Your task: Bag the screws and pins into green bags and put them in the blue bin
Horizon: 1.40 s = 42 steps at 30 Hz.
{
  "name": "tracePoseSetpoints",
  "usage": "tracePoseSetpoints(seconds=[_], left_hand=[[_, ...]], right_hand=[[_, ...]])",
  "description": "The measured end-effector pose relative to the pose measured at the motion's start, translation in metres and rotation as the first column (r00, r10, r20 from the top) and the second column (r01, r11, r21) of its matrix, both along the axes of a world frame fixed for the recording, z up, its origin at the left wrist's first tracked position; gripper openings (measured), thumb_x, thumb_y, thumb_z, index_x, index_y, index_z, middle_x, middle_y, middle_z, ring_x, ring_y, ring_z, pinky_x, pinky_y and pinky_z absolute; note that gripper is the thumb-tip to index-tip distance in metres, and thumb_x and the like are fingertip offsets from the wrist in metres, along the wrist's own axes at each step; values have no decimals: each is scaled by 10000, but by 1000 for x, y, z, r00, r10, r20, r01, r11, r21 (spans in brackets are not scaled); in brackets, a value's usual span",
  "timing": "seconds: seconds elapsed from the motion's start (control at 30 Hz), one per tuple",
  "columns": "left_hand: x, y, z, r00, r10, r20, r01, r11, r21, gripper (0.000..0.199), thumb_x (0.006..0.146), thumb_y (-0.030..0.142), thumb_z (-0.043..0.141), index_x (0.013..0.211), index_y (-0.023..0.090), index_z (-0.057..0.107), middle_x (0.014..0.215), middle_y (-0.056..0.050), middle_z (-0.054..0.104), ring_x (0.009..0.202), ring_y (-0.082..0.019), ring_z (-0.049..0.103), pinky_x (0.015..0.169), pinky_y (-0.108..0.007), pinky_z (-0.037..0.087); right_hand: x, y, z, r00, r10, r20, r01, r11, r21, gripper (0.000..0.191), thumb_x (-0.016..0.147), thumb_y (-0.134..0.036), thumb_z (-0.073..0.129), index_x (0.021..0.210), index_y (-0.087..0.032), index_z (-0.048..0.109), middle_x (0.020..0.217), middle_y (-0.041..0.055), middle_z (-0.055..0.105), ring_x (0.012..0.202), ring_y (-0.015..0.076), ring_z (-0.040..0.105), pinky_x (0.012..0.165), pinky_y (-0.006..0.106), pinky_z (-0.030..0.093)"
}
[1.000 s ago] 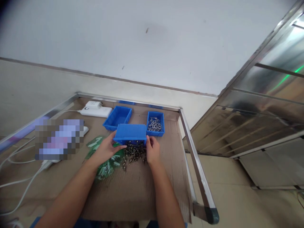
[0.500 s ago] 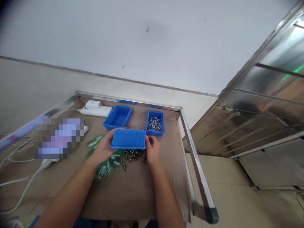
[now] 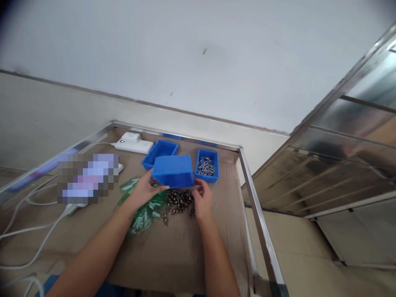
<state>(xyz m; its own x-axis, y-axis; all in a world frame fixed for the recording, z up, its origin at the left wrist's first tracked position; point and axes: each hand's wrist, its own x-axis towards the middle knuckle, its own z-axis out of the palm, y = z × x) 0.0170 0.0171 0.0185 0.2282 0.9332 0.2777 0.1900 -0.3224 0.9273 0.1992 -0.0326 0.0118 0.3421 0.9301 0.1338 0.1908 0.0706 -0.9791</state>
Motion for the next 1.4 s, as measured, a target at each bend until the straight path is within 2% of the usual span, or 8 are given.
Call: tracePoseSetpoints(seconds=[0.1,0.33,0.5,0.7,0.93,1.07,1.23,1.4], left_hand=[[-1,6,-4,998,28,51,-23,997,-80,649,611,340,640,1171,138,380,1105,-113,510,1001,-250,496,795,-397,460],[-1,8,-1,998,-25,54,36,978,-206,549,738,442,470,1190,137,408,1141,-99,522,1030,-239,488,879,-388,391],[1,4,-2,987,-161,17,162,975,-153,523,777,425,420,1222,158,360,1262,-75,411,1124,-213,404,936,-356,341],[-4,7,1,976,9,-216,21,990,138,352,781,373,436,1072,187,506,1151,-71,482,1075,-205,432,923,-359,350],[-8,14,-2,965,110,-239,-52,970,238,276,777,293,445,1021,177,504,1021,-76,481,811,-156,533,722,-324,477],[-14,19,-1,949,194,-250,-110,943,314,234,780,241,424,991,180,505,1000,-69,482,862,-172,513,758,-345,455],[-18,23,-6,908,233,-347,-96,924,370,266,771,191,420,1028,172,483,1058,-81,475,1021,-206,438,906,-407,344],[-18,23,-7,912,194,-360,-57,932,359,270,772,177,405,1030,163,487,1078,-84,477,1045,-196,430,923,-386,336]], right_hand=[[-8,1,4,999,3,43,-3,1000,18,321,657,-258,493,956,-147,519,773,31,566,552,103,467,506,217,374],[-21,4,10,996,-84,43,88,991,-103,197,726,-367,453,679,-175,439,396,-43,474,356,102,441,396,201,325],[-18,5,9,985,-155,80,166,974,-155,213,716,-380,456,651,-177,450,374,-36,488,309,100,425,359,200,299],[-21,13,6,980,-170,106,187,967,-172,224,717,-400,446,679,-179,447,394,-18,513,313,115,440,343,211,321],[-27,26,-3,990,-59,-131,45,993,-109,230,683,-278,472,869,-174,386,613,23,589,495,137,533,445,241,423],[-27,28,-11,1000,28,1,-28,1000,6,384,616,-150,487,981,-169,369,765,36,608,642,134,537,590,256,422],[-30,30,-15,984,69,163,-76,997,35,375,558,-92,482,913,-176,397,902,64,593,752,157,510,681,292,385],[-19,32,0,987,12,162,-21,998,54,257,610,-121,446,854,-178,390,774,37,585,734,157,525,689,292,383]])
